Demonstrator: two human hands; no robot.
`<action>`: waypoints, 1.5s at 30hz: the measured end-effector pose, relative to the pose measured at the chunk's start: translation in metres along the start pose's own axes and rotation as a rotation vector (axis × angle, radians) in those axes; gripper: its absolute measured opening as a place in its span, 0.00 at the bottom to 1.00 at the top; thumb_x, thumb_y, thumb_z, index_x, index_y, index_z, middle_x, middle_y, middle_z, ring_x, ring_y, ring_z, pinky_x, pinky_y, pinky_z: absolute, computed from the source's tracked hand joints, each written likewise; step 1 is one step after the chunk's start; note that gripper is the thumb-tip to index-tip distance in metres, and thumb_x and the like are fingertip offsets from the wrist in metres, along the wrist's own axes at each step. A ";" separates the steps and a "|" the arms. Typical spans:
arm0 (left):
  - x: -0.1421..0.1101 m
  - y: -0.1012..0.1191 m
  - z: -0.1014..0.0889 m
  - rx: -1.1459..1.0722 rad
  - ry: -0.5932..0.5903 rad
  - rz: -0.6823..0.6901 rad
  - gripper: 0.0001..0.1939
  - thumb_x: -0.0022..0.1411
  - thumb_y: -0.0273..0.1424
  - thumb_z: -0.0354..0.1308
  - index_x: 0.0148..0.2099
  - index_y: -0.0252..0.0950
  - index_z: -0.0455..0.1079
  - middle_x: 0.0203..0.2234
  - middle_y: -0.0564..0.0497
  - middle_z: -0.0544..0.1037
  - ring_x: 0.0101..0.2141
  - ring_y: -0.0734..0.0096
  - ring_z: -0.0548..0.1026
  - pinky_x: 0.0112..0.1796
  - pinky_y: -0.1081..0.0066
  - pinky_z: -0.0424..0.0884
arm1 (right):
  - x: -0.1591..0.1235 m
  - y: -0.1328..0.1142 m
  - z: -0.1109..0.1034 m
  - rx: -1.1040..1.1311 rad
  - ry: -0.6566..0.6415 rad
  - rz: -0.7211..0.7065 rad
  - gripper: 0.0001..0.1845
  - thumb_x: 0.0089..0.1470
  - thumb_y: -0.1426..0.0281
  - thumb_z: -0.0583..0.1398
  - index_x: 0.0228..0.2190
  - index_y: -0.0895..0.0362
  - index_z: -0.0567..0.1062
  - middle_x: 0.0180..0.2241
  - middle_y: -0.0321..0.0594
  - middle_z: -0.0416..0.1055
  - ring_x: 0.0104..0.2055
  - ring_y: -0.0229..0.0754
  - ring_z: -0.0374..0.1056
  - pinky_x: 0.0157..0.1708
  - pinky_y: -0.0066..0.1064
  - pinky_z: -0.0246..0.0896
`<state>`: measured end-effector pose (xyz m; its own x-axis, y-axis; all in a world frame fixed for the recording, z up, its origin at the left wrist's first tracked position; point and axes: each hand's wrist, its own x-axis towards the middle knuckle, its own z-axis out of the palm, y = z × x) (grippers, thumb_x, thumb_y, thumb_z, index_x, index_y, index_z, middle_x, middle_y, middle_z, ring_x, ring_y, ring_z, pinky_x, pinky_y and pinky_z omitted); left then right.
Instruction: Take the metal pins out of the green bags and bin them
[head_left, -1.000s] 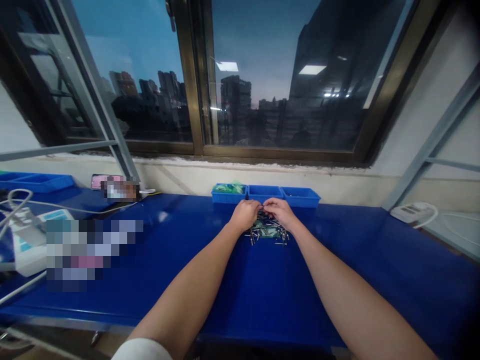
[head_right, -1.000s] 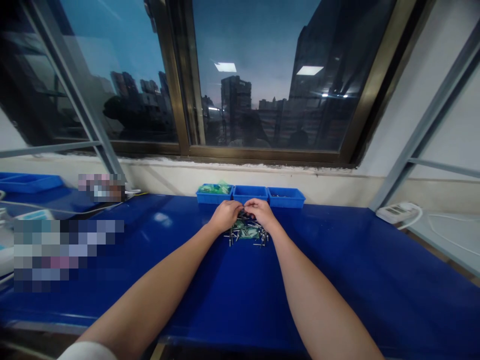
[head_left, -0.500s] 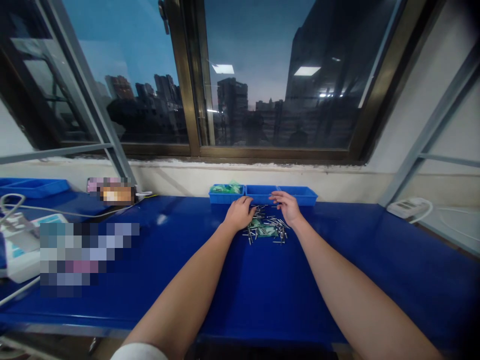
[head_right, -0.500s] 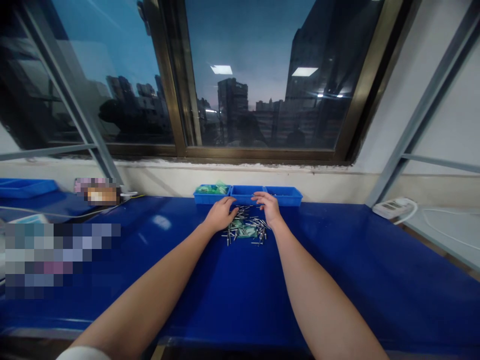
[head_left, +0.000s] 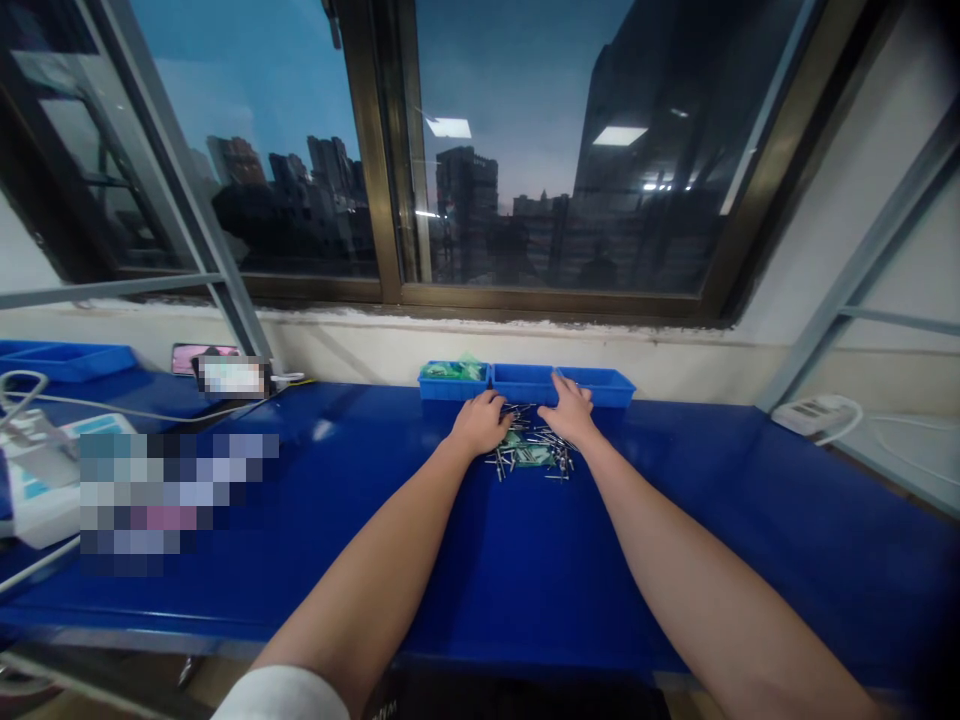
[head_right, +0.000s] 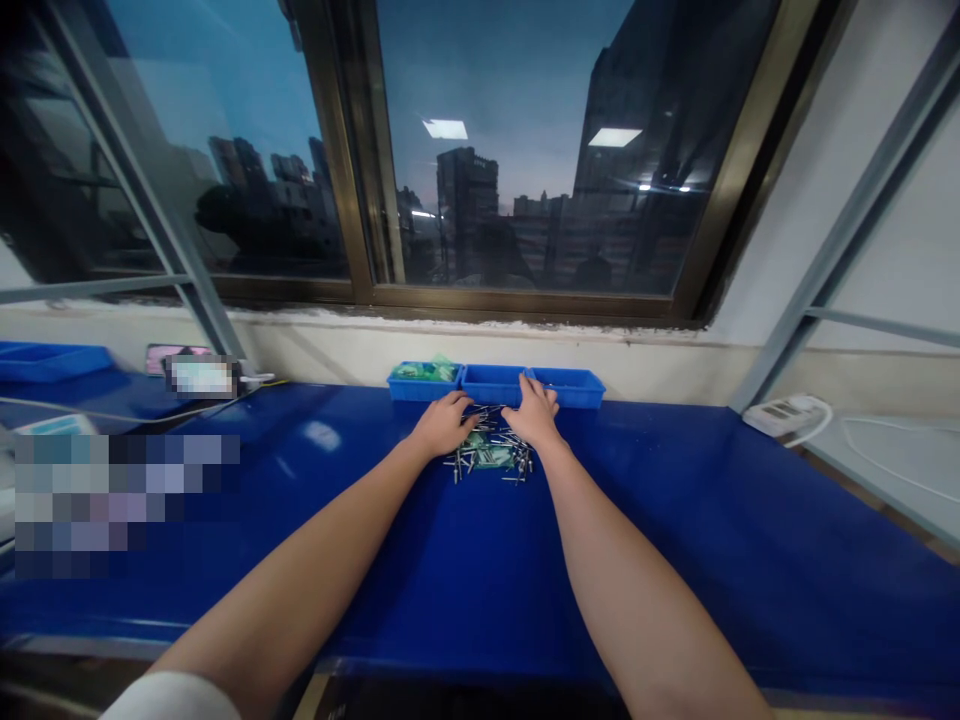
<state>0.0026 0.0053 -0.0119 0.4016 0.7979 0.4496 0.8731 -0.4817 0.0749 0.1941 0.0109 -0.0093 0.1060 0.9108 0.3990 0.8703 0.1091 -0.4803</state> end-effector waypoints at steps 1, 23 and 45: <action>0.000 0.000 0.000 -0.002 -0.005 0.001 0.18 0.65 0.39 0.48 0.51 0.36 0.67 0.53 0.43 0.68 0.52 0.57 0.67 0.50 0.60 0.65 | 0.000 0.001 0.000 -0.026 -0.019 0.006 0.44 0.44 0.61 0.58 0.62 0.53 0.53 0.63 0.40 0.51 0.58 0.60 0.49 0.53 0.49 0.49; -0.005 0.007 -0.006 -0.098 -0.183 0.038 0.32 0.62 0.54 0.42 0.56 0.37 0.66 0.56 0.43 0.67 0.57 0.56 0.64 0.53 0.63 0.61 | -0.011 0.003 0.004 -0.170 -0.204 -0.107 0.25 0.52 0.55 0.55 0.49 0.52 0.72 0.54 0.46 0.64 0.54 0.57 0.56 0.49 0.48 0.53; -0.003 0.006 -0.008 -0.130 -0.287 0.043 0.33 0.62 0.54 0.43 0.58 0.36 0.64 0.57 0.43 0.66 0.57 0.58 0.63 0.55 0.65 0.59 | -0.001 0.013 0.003 -0.021 -0.129 -0.156 0.13 0.47 0.75 0.56 0.32 0.57 0.81 0.35 0.44 0.77 0.43 0.46 0.71 0.50 0.34 0.60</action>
<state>0.0040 -0.0034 -0.0055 0.5153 0.8365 0.1862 0.8184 -0.5448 0.1828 0.2035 0.0129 -0.0183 -0.0924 0.9270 0.3635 0.8815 0.2459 -0.4030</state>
